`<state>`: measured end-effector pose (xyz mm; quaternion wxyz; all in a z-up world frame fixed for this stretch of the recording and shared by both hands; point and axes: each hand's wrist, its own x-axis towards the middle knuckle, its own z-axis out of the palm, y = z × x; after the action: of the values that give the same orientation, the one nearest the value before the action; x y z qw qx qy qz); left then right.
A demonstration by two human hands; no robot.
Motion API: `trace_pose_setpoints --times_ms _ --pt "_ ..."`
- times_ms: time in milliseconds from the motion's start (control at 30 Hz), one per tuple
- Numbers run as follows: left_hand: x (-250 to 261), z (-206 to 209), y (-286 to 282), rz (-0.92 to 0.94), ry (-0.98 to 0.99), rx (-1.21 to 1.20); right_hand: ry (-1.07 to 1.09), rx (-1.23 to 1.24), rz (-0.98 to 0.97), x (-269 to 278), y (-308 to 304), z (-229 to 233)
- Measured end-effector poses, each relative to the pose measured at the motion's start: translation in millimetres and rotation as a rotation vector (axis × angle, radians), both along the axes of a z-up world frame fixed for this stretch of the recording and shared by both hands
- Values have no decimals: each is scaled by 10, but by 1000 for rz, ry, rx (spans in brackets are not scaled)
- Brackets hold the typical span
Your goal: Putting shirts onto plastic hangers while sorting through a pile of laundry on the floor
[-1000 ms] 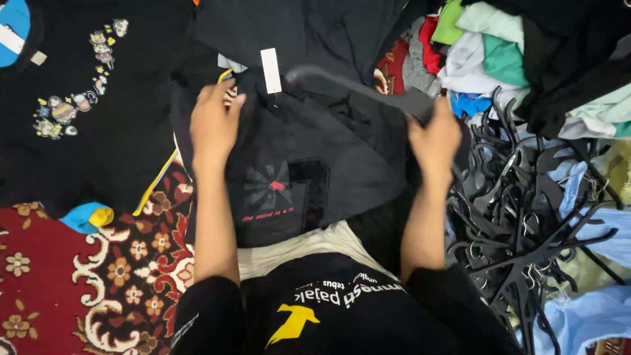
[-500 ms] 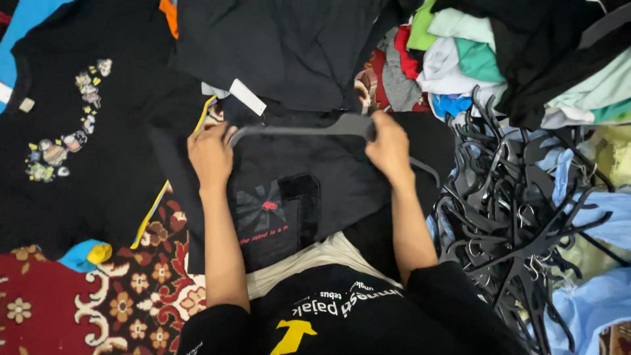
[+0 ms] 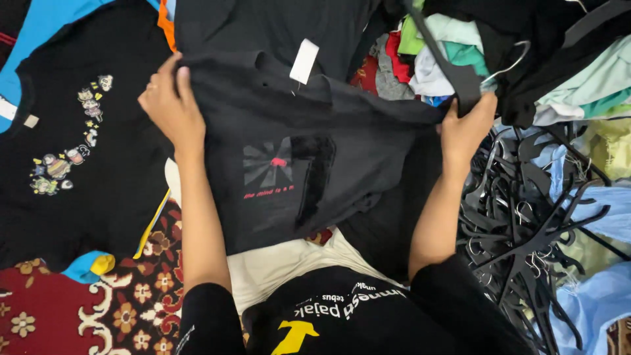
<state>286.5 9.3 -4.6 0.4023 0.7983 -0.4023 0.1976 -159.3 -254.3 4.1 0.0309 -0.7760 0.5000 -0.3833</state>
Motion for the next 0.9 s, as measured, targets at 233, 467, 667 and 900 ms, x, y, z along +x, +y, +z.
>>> trace_pose_setpoints --times_ms 233,467,667,900 --pt "94 -1504 -50 282 117 580 302 472 -240 11 291 15" --pt "-250 -1016 -391 -30 -12 314 -80 214 195 143 650 251" --pt "-485 -1097 -643 -122 -118 316 -8 237 365 578 877 282" --pt "-448 -1370 -652 -30 -86 57 -83 348 284 744 889 149"
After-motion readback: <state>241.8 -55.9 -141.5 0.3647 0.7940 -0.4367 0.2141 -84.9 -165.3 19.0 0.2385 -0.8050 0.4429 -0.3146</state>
